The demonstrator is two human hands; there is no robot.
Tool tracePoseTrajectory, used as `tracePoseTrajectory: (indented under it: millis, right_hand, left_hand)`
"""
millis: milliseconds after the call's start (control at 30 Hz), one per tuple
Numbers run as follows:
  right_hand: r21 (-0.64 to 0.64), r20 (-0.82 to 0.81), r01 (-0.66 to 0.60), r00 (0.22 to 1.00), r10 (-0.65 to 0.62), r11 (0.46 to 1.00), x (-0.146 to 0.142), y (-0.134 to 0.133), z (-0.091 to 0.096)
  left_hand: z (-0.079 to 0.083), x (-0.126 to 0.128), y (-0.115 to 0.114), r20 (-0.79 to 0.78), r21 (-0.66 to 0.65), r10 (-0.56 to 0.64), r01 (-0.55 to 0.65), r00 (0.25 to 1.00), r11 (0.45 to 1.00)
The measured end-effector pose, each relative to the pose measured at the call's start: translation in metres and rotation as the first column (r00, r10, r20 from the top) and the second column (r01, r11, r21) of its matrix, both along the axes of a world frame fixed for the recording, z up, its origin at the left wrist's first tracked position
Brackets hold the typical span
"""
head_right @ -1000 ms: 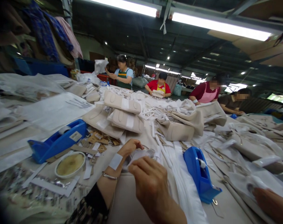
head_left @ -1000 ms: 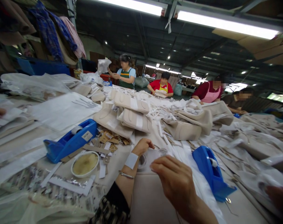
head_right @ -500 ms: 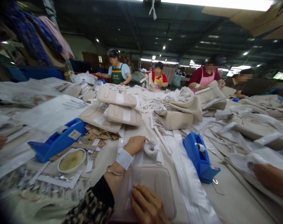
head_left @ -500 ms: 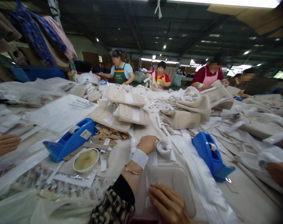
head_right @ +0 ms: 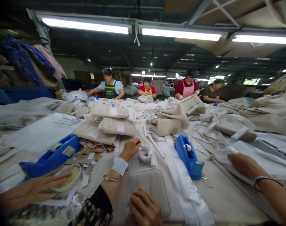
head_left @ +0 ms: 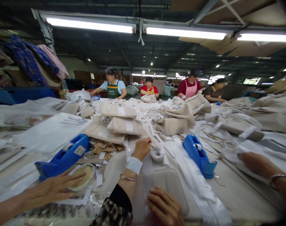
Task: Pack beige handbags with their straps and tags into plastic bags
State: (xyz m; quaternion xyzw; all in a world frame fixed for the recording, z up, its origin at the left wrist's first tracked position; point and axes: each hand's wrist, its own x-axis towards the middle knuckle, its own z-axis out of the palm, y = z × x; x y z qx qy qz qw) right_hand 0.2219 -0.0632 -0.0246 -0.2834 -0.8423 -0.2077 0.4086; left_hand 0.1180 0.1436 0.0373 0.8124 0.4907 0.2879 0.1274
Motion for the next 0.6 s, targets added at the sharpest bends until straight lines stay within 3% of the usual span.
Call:
tracePoseTrajectory:
  millis: [100,200,267,433,500,600]
  right_hand:
    - [-0.007,-0.022,0.024,0.999,-0.025,1.000,-0.002,-0.003,-0.008]
    - [-0.010,-0.060,0.035,0.998,-0.035,0.999,-0.005,-0.005,-0.012]
    - [-0.036,-0.082,0.030,0.996,-0.033,0.999,-0.006,-0.008,-0.014]
    - [-0.168,-0.137,0.046,0.988,-0.070,0.985,-0.007,-0.014,-0.021]
    - [-0.201,-0.142,0.047,0.987,-0.076,0.979,-0.007,-0.015,-0.022]
    - [-0.221,-0.144,0.035,0.987,-0.068,0.975,-0.006,-0.015,-0.019]
  left_hand:
    - [0.008,-0.001,-0.007,0.076,0.015,-0.050,0.049,0.996,0.999]
    - [0.009,-0.013,-0.036,0.130,0.056,-0.157,0.151,0.979,0.987]
    - [0.000,-0.027,-0.067,0.136,0.086,-0.242,0.232,0.961,0.969]
    - [-0.043,-0.063,-0.135,0.013,0.176,-0.397,0.388,0.918,0.904]
    - [-0.053,-0.069,-0.143,-0.078,0.202,-0.418,0.425,0.905,0.882]
    - [-0.055,-0.069,-0.142,-0.137,0.192,-0.429,0.449,0.893,0.873]
